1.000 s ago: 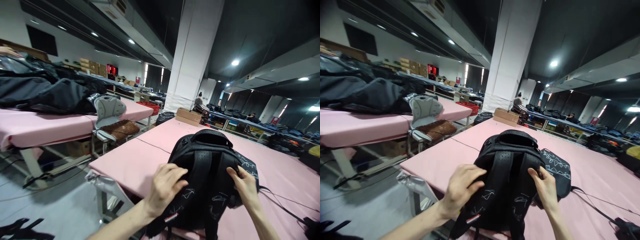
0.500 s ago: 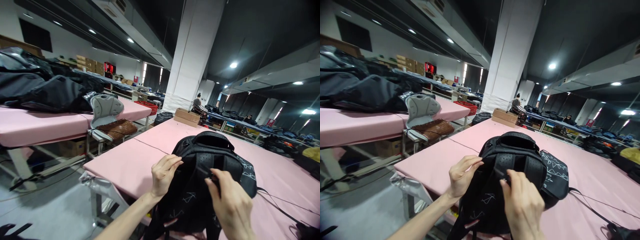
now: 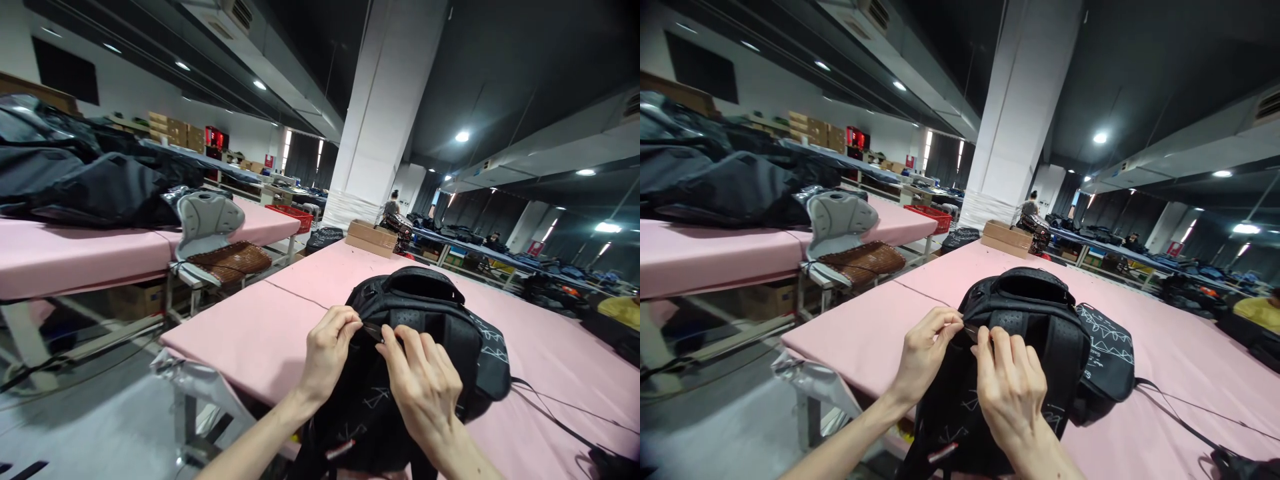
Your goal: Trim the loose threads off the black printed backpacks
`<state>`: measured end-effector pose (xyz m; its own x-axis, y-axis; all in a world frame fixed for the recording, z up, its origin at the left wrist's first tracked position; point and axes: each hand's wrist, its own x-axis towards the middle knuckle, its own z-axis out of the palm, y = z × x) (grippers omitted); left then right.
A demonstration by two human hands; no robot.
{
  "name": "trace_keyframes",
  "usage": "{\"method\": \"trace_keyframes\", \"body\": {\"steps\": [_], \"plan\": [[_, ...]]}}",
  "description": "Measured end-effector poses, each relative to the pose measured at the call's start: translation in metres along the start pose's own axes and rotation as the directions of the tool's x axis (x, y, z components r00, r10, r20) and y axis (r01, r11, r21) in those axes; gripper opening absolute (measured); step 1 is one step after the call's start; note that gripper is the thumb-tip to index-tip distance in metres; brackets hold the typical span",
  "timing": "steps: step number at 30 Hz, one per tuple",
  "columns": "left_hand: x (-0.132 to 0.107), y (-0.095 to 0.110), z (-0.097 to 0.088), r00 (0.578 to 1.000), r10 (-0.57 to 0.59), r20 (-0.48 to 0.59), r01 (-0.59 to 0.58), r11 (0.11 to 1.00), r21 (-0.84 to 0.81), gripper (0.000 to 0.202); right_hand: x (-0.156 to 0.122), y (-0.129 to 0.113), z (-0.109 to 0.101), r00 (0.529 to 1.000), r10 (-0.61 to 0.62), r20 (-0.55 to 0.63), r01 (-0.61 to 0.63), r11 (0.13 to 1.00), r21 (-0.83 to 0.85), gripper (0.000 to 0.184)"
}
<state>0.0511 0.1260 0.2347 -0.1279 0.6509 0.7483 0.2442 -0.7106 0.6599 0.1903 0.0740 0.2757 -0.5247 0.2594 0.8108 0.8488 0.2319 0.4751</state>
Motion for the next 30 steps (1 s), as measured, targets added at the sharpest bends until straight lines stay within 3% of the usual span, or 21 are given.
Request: {"method": "trace_keyframes", "body": {"steps": [5,18,20,24,26,30], "plan": [[0.0,0.001,0.0,0.996,-0.093,0.016,0.094,0.993,-0.067,0.018,0.002,-0.001,0.001,1.0,0.0,0.011,0.0,1.0,-0.002,0.018],[-0.001,0.006,0.0,0.988,-0.146,0.041,0.149,0.985,-0.088,0.021,0.002,-0.001,0.004,1.0,-0.009,0.028,0.009,1.0,-0.008,0.012],[0.002,0.004,-0.002,0.972,-0.229,0.057,0.236,0.956,-0.174,0.023,0.002,0.001,0.003,0.999,0.0,0.045,0.0,1.0,-0.002,0.012],[0.003,-0.004,-0.007,0.893,-0.427,0.143,0.447,0.8,-0.399,0.044,0.0,0.005,-0.001,0.998,0.017,0.057,-0.018,1.0,0.005,0.016],[0.001,-0.007,-0.008,0.895,-0.417,0.155,0.443,0.805,-0.394,0.047,0.0,0.007,-0.002,0.999,0.008,0.047,-0.009,1.0,0.011,0.017],[-0.002,-0.009,-0.006,0.923,-0.353,0.153,0.383,0.878,-0.286,0.032,0.0,0.006,-0.001,0.999,0.0,0.033,0.0,1.0,0.012,0.016]]}}
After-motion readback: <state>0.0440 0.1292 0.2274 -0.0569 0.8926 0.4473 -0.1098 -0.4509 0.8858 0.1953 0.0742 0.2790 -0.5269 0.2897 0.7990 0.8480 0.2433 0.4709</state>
